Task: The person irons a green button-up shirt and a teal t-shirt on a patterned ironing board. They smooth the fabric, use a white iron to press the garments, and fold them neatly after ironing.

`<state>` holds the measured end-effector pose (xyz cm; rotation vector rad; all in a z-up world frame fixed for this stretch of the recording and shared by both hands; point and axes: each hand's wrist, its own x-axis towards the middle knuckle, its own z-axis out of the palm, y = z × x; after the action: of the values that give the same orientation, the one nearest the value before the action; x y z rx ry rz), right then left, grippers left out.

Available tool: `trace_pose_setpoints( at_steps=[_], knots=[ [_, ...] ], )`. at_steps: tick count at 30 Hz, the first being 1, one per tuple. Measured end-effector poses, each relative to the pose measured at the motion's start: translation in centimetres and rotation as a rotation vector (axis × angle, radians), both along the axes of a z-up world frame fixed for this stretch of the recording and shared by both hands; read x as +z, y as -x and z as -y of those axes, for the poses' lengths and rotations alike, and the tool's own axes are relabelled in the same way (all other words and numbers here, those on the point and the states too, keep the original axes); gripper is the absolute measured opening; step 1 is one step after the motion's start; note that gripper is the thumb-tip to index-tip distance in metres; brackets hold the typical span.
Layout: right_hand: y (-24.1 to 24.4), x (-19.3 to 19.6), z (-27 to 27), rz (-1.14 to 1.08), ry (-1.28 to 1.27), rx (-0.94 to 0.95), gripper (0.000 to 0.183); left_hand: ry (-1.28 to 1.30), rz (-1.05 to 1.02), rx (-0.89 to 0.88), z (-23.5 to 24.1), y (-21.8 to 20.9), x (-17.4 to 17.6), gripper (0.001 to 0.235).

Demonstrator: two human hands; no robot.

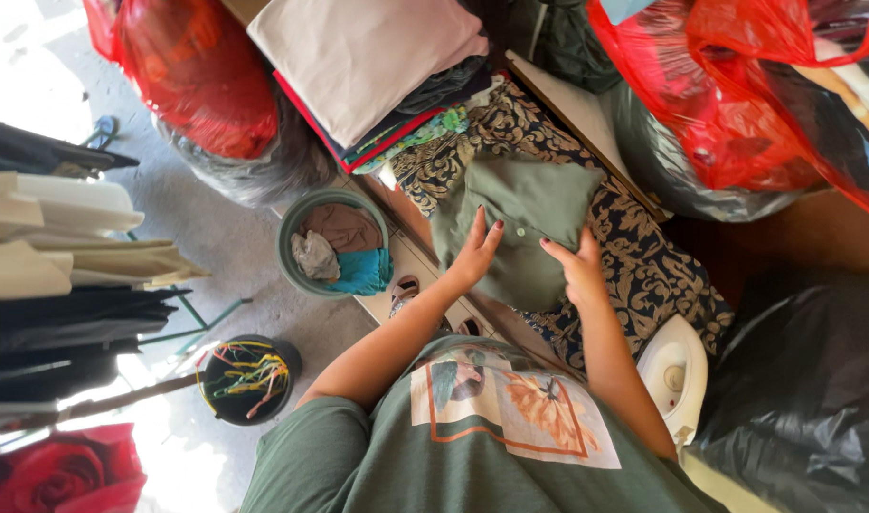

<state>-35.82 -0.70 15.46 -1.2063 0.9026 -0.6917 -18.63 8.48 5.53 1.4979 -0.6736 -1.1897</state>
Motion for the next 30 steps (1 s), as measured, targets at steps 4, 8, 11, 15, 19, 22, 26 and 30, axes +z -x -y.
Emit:
trace_pose_setpoints(
  at_steps=[4,8,11,15,19,22,26,30],
  knots=[
    [2.6,5.4,-0.3,-0.213,0.243,0.273,0.050,-0.198,-0.808,0.068,-1.2,-0.4,5.8,0.092],
    [4.3,10.5,-0.8,-0.351,0.404,0.491,0.052,-0.143,-1.136,0.077,-1.4,-0.1,9.0,0.095],
    [4.2,13.7,-1.1,-0.449,0.596,0.655,0.051,-0.077,-1.221,0.067,-1.4,0.4,8.8,0.098],
    [3.9,17.7,-2.2,-0.545,0.827,0.866,0.050,0.012,-1.323,0.026,-1.3,-0.2,7.3,0.107],
    [2.7,20.4,-2.7,-0.691,0.805,1.025,0.052,0.010,-1.241,0.089,-1.7,-0.7,8.0,0.088],
    [1.9,21.7,-2.2,-0.614,0.890,1.088,0.057,0.018,-1.200,0.008,-0.4,-1.2,9.7,0.077],
    [1.9,23.4,-2.6,-0.773,1.138,0.904,0.054,0.085,-1.149,-0.068,4.1,-1.9,12.7,0.064],
    [2.4,22.7,-3.7,-0.822,1.407,0.668,0.061,0.195,-1.281,-0.162,7.9,-3.7,12.6,0.057]
  ],
)
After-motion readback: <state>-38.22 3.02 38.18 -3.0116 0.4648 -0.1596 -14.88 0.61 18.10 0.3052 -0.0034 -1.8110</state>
